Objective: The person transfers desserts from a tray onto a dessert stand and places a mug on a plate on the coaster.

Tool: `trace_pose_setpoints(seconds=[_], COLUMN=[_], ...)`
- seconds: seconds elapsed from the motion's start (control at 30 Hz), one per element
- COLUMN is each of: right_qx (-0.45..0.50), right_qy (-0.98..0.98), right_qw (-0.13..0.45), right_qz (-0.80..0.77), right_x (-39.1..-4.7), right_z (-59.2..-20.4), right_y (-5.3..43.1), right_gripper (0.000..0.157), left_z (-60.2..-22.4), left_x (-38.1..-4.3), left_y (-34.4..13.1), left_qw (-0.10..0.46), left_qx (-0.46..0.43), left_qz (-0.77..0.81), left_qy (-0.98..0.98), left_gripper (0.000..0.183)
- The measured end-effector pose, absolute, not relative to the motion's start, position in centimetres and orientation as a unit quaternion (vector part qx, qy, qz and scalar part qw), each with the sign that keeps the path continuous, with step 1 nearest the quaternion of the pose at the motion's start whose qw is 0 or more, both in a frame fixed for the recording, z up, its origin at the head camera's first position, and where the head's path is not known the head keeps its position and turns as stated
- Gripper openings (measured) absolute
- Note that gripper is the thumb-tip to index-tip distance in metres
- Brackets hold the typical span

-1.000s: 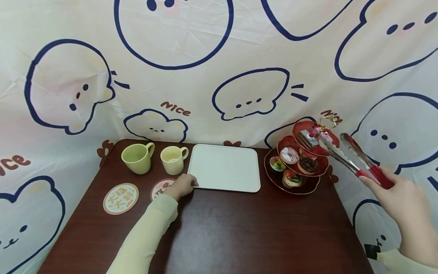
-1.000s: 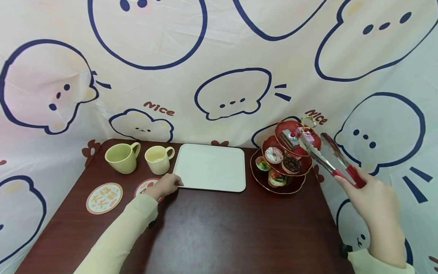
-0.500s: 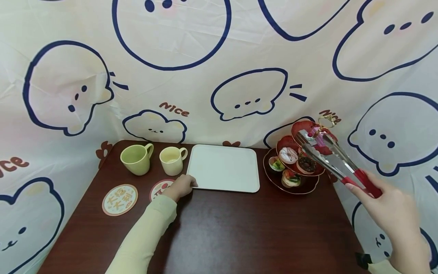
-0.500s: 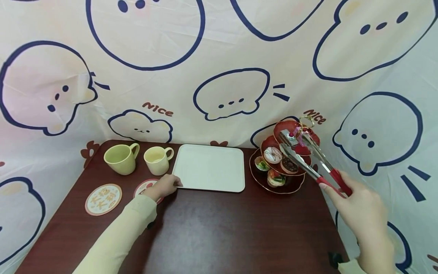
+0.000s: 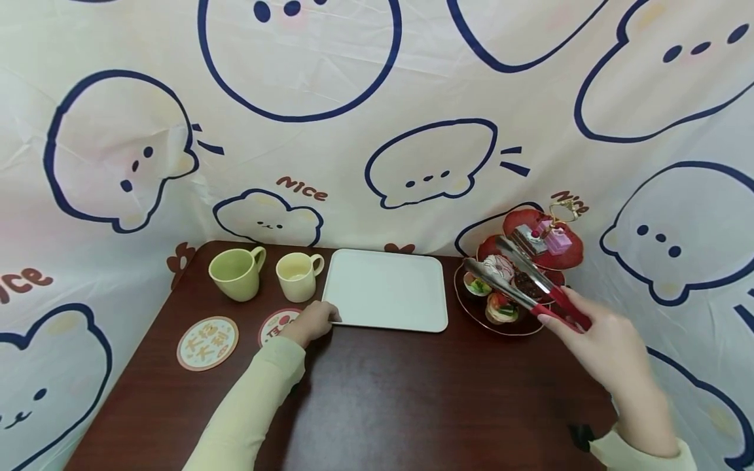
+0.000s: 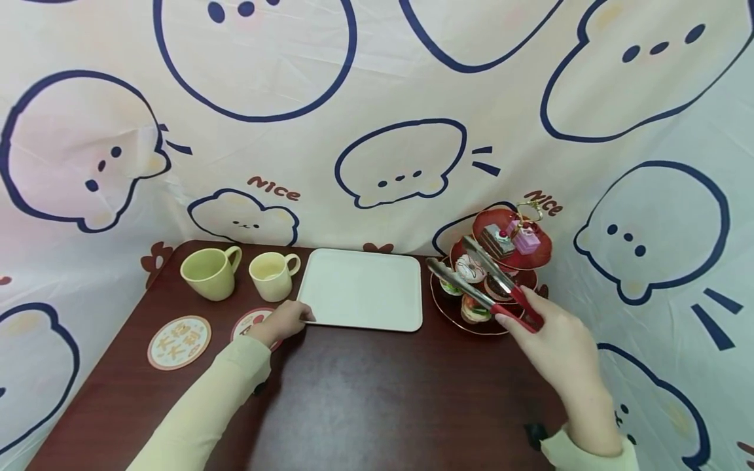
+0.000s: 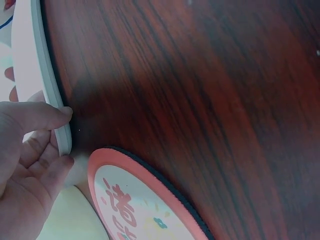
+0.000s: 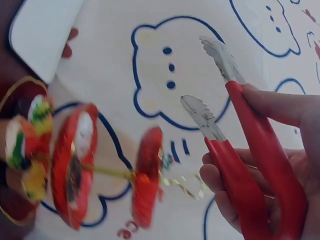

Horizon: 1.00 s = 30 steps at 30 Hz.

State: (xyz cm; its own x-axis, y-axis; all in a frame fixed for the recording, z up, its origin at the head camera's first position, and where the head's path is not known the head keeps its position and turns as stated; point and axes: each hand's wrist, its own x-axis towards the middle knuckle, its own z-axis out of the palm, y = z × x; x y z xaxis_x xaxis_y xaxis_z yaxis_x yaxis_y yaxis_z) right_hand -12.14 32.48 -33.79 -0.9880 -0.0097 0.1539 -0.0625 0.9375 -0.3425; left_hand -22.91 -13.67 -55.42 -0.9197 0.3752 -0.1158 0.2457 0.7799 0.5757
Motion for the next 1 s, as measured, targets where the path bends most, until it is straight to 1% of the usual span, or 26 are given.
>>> trace_pose_setpoints(seconds=[0.1,0.2,0.33,0.5,0.67,0.8,1.0], right_qx=[0.039,0.051,0.051,0.066,0.089,0.097,0.097], right_qy=[-0.977,-0.972,-0.964,-0.95,-0.945,-0.942,-0.933], right_qw=[0.073,0.055,0.029,0.033,0.03,0.012,-0.017], right_qz=[0.195,0.221,0.26,0.304,0.314,0.323,0.347], right_x=[-13.2,-14.5,-16.1,-18.3,-20.6,-22.2,-23.8], right_z=[-34.7,-35.9,-37.8,-40.3,-43.0,-45.5,-49.3], right_y=[31.3,30.4,29.3,27.9,26.5,25.2,23.1], right_gripper=[0.076,0.077,0.079,0.075,0.073,0.075,0.073], left_z=[-55.4,-55.2,-55.0,-54.8,-54.8,-54.9,-54.9], left_x=[-22.9,-22.7,-22.6,-22.6,-22.7,-22.7,-22.7], left_y=[-13.6,-13.5,-13.3,-13.3,-13.3,-13.3,-13.4], left_qw=[0.111,0.111,0.106,0.101,0.106,0.103,0.101], left_qx=[0.161,0.157,0.173,0.18,0.173,0.175,0.172], left_qz=[0.283,0.277,0.262,0.25,0.252,0.257,0.266], left_qy=[0.939,0.942,0.944,0.946,0.946,0.945,0.943], left_gripper=[0.032,0.032,0.03,0.029,0.029,0.029,0.03])
